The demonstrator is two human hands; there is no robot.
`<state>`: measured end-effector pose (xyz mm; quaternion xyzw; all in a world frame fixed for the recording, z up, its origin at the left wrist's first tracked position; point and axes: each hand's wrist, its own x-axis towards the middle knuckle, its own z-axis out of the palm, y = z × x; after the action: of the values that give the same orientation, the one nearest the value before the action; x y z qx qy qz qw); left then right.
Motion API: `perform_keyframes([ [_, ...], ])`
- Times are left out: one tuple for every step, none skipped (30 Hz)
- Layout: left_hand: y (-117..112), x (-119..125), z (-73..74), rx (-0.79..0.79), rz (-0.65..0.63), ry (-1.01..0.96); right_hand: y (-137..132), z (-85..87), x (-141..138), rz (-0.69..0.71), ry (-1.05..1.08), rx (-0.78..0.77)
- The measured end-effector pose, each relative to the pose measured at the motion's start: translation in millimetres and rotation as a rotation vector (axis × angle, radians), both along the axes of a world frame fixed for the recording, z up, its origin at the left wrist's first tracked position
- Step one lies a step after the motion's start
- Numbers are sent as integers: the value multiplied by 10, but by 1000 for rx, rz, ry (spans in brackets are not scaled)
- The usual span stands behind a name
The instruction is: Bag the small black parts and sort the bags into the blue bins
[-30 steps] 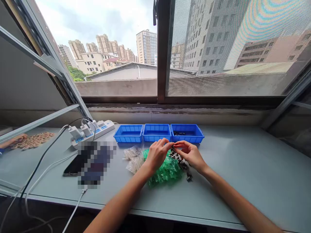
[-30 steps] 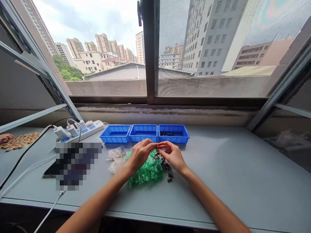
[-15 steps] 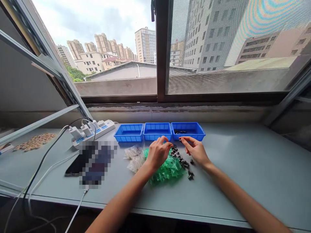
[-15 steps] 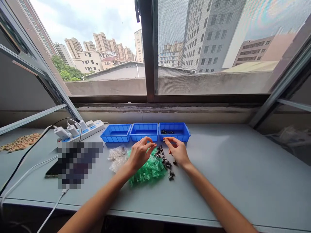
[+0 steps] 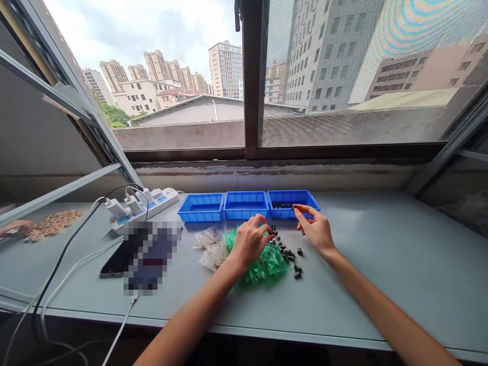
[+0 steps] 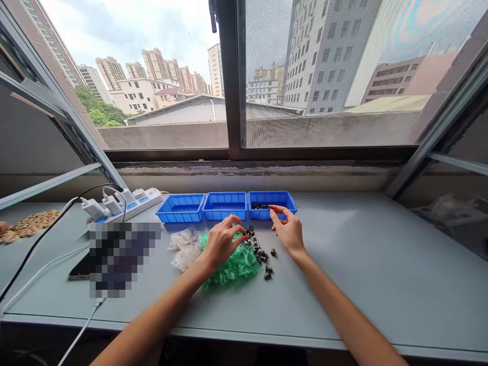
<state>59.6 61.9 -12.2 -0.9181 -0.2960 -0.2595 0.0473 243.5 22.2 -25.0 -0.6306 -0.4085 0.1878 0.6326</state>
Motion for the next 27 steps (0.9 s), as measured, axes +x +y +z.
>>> perform_keyframes([
  [0,2,0,2,-2,1,1,-3,4,-13,-11,0],
  [-1,5,0,5,-3,3,2,-5,8,-22,-22,0],
  [-1,7,1,10,-2,6,2,-6,11,-28,-33,-2],
  [-2,10,2,14,-1,7,1,-4,14,-29,-44,-4],
  [-3,12,4,17,1,6,-1,-1,15,-26,-54,-9],
  [-4,13,6,18,3,4,-3,4,17,-21,-62,-14],
  [-6,13,7,17,3,2,-5,9,18,-15,-68,-20],
  [-7,13,8,15,3,-1,-8,15,18,-8,-72,-25],
  [-8,12,9,10,2,-3,-11,22,19,-3,-76,-28],
  [-9,10,10,5,0,-4,-15,28,19,2,-78,-32],
  [-10,8,10,-1,-1,-5,-18,33,19,5,-81,-36],
  [-11,5,10,-8,-2,-6,-21,38,19,6,-82,-42],
  [-11,3,11,-14,-2,-7,-24,42,19,5,-83,-47],
  [-12,1,12,-21,-2,-8,-26,46,18,4,-85,-51],
  [-12,0,13,-27,-2,-6,-28,49,18,6,-88,-54],
  [-13,-1,15,-31,-1,-5,-31,51,17,13,-95,-54],
  [-13,-1,16,-34,0,-3,-32,53,17,26,-103,-53],
  [-12,0,17,-36,1,-1,-34,54,17,43,-113,-54],
  [-11,1,18,-36,2,1,-36,55,18,59,-126,-56],
  [-10,2,17,-35,3,1,-38,56,19,75,-144,-61],
  [-7,4,16,-33,5,2,-41,56,20,87,-173,-62],
  [-5,5,15,-31,7,3,-45,58,20,95,-218,-58],
  [-2,6,13,-28,10,4,-52,60,20,99,-283,-53],
  [0,7,11,-26,14,4,-61,64,18,102,-366,-52],
  [2,7,10,-26,18,5,-72,70,16,110,-459,-61],
  [2,7,9,-27,22,6,-84,76,14,127,-551,-81],
  [1,8,10,-29,27,5,-98,82,11,156,-634,-111],
])
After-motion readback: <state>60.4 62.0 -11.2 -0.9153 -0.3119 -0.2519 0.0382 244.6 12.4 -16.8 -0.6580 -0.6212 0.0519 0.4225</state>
